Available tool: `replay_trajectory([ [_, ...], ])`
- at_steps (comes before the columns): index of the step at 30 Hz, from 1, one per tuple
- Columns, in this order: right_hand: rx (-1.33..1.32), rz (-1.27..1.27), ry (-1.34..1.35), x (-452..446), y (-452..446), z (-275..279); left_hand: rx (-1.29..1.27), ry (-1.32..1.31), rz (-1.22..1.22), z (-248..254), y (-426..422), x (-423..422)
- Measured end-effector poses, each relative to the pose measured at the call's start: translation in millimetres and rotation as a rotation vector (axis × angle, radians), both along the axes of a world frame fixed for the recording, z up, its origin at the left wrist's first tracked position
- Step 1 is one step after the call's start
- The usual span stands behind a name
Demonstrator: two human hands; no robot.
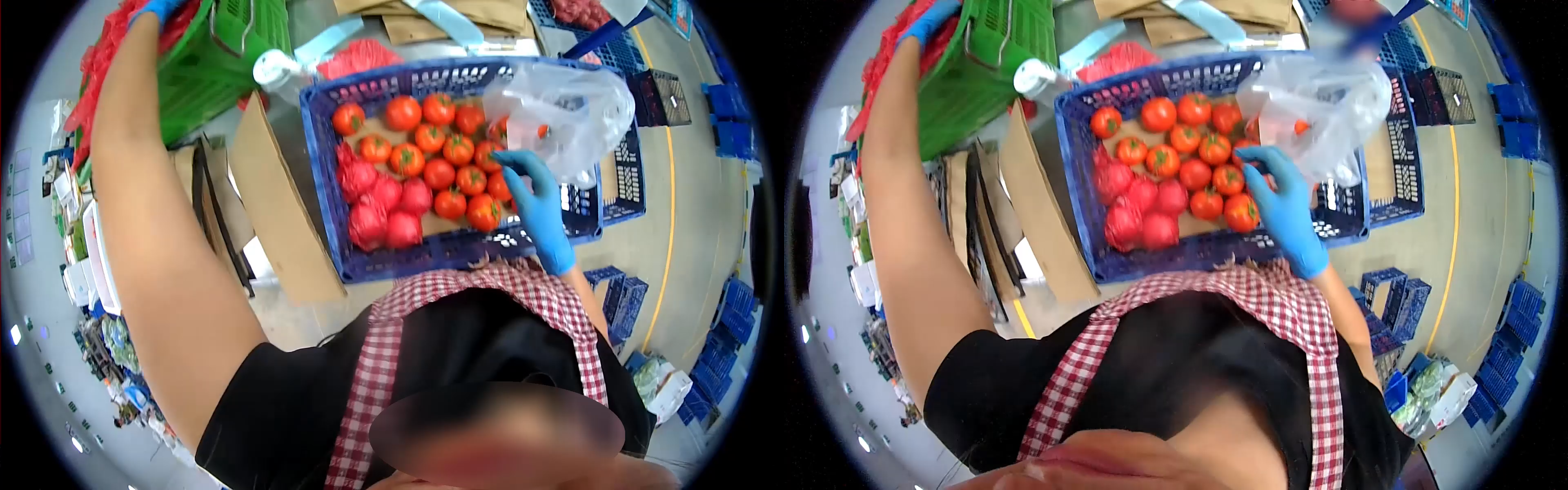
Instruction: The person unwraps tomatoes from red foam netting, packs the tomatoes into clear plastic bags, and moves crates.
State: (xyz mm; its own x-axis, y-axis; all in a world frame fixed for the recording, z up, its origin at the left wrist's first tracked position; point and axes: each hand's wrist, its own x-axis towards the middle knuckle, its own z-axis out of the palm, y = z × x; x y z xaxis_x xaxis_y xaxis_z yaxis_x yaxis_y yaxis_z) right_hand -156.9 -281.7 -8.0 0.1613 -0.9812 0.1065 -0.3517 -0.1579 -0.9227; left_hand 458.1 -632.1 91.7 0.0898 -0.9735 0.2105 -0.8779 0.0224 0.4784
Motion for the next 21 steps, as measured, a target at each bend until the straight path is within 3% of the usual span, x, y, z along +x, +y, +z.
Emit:
replay_trajectory([
  [2, 0.074, 0.186, -0.017, 15.8, -6.6, -18.5, 0.041, 0.367, -0.057, 32.5, 37.7, -12.1],
  [4, 0.098, 0.443, 0.065, 41.5, -12.4, -36.1, -0.041, 0.386, -0.070, 60.3, 65.4, -32.9],
  [6, -0.200, 0.727, 0.290, 72.7, -14.8, -58.4, -0.195, 0.296, -0.070, 72.8, 98.1, -64.1],
  [9, -0.442, 0.868, 0.476, 121.0, -14.1, -108.5, -0.569, 0.023, -0.086, 93.2, 152.1, -128.4],
  [11, -0.497, 0.843, 0.630, 140.5, -15.8, -140.8, -1.111, -0.736, -0.208, 100.9, 176.4, -148.7],
  [13, -0.343, 0.747, 0.644, 135.0, -9.8, -138.3, -0.730, -0.464, -0.038, 77.9, 238.0, -202.9],
  [15, -0.263, 0.733, 0.667, 124.4, -11.1, -135.1, -0.496, -0.189, -0.326, 22.9, 288.9, -267.7],
  [16, -0.260, 0.770, 0.679, 119.3, -14.4, -132.6, -0.166, -0.237, -0.236, -10.7, 303.4, -281.2],
  [18, -0.310, 0.811, 0.726, 111.1, -16.9, -136.7, 0.234, -0.162, -0.573, -89.2, 311.4, -279.8],
  [19, -0.344, 0.798, 0.764, 107.2, -15.8, -138.6, 0.217, -0.135, -0.536, -128.2, 319.2, -282.6],
  [21, -0.416, 0.778, 0.847, 98.7, -11.5, -140.6, 0.402, -0.496, -0.485, -147.1, 335.9, -311.6],
])
